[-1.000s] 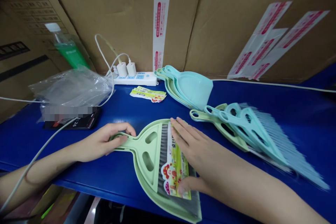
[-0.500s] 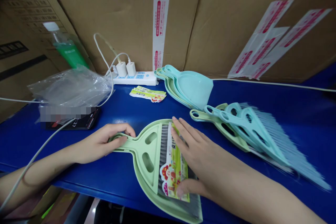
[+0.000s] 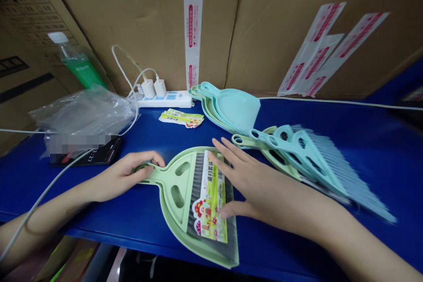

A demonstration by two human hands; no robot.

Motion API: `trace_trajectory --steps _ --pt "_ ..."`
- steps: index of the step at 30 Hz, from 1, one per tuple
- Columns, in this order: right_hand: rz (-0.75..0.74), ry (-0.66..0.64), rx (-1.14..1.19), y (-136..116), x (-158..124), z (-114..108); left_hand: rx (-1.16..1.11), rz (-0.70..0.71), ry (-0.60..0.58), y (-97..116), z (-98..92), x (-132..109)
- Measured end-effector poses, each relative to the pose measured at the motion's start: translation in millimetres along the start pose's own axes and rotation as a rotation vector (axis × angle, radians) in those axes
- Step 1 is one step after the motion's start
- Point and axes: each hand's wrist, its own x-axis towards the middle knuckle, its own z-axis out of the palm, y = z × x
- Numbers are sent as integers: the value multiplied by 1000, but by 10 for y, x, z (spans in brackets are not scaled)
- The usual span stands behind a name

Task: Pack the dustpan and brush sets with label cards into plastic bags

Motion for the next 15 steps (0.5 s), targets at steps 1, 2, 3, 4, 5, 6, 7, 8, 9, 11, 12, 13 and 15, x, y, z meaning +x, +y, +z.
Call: trace_trajectory --steps 1,2,3,4,5,6,7,8,9,11,12,13,15 --pt "9 -4 3 -1 0 -19 4 0 1 1 -2 2" --pt "21 -9 7 -4 3 -48 5 -1 -1 2 -4 3" --pt "30 -17 13 -10 9 -82 6 -1 -3 3 -6 4" --pt "36 -25 20 -19 18 -121 6 -1 -7 5 -7 5" --pt "38 -31 26 -29 30 -161 10 0 -9 7 -9 5" --pt "36 -30 31 -39 43 -201 16 2 -10 8 -11 5" --pt "30 -20 32 -50 60 -240 25 4 -12 10 -13 5" --pt "21 1 29 -62 79 -277 36 9 -13 11 -15 5" --pt "12 29 23 -73 100 -310 48 17 -11 11 -18 5" --pt "-1 104 9 -92 152 -353 68 35 -7 11 -21 6" --pt "-5 147 0 -98 183 -359 76 46 -6 11 -22 7" --pt "-6 184 -11 -101 215 -352 85 62 -4 12 -23 8" --pt "-1 256 -48 -93 283 -300 116 105 3 14 -26 9"
